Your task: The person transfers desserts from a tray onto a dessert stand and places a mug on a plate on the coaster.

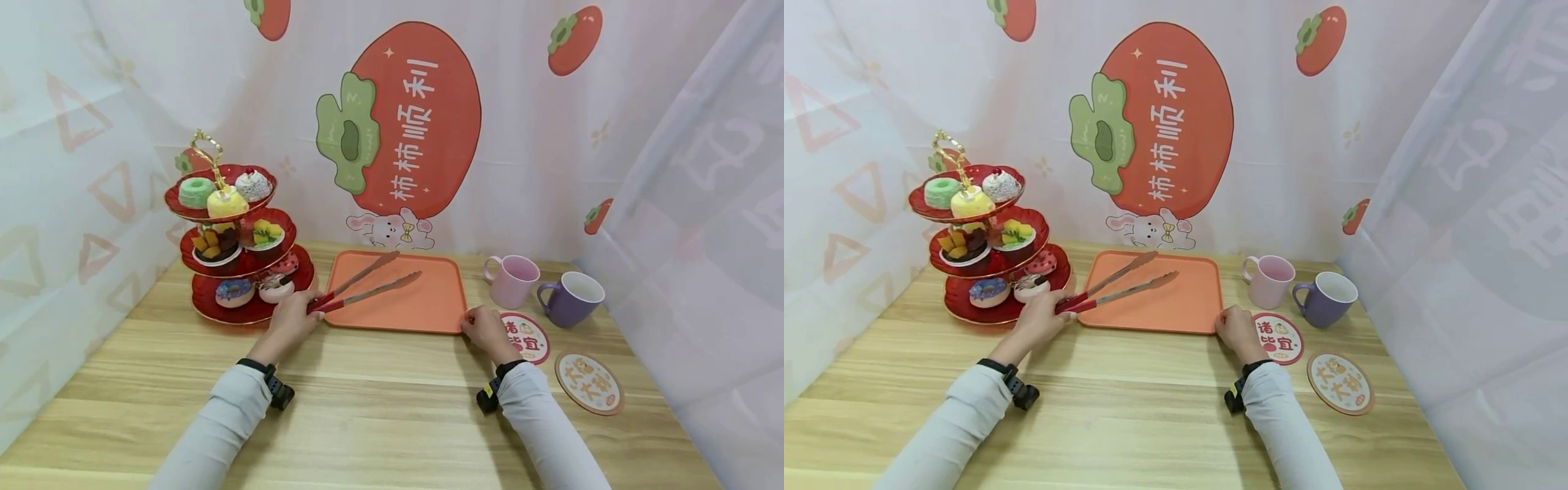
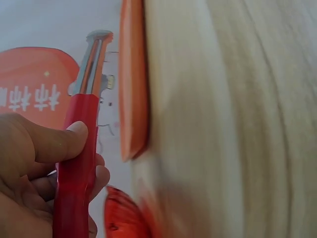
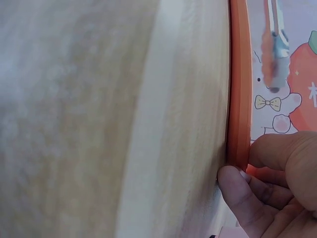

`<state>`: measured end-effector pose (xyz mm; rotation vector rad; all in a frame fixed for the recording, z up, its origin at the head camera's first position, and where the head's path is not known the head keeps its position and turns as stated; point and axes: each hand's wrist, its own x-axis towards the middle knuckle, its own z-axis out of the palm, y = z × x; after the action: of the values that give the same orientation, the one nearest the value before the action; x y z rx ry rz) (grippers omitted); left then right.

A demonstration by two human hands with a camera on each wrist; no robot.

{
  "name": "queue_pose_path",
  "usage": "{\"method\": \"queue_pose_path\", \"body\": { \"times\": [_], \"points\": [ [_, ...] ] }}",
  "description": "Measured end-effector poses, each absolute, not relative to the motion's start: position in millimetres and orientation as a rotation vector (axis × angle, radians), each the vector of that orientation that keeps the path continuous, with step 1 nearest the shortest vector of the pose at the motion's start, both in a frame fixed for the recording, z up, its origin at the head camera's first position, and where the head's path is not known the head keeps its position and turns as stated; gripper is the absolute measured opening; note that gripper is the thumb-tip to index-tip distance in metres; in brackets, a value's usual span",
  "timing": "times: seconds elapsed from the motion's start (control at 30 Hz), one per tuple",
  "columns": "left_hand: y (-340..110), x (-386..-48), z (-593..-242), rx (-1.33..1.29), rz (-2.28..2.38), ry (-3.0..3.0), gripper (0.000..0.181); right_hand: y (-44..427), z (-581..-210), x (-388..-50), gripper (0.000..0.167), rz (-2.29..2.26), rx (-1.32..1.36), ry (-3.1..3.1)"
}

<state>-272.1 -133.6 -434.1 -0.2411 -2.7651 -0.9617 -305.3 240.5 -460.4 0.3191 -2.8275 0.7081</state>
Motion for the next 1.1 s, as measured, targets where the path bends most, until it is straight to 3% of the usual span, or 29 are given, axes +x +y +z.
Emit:
{"method": "queue_pose_path", "body": {
  "times": [0.37, 1.1],
  "points": [
    [-129, -287, -447, -0.228, -0.874, -2.796, 0.031, 239, -462, -306, 0.032, 0.72, 0.311, -2.836],
    [-122, -290, -446, -0.15, -0.794, -2.915, 0.036, 239, -458, -303, 0.028, 0.707, 0.312, -2.855]
  ]
}}
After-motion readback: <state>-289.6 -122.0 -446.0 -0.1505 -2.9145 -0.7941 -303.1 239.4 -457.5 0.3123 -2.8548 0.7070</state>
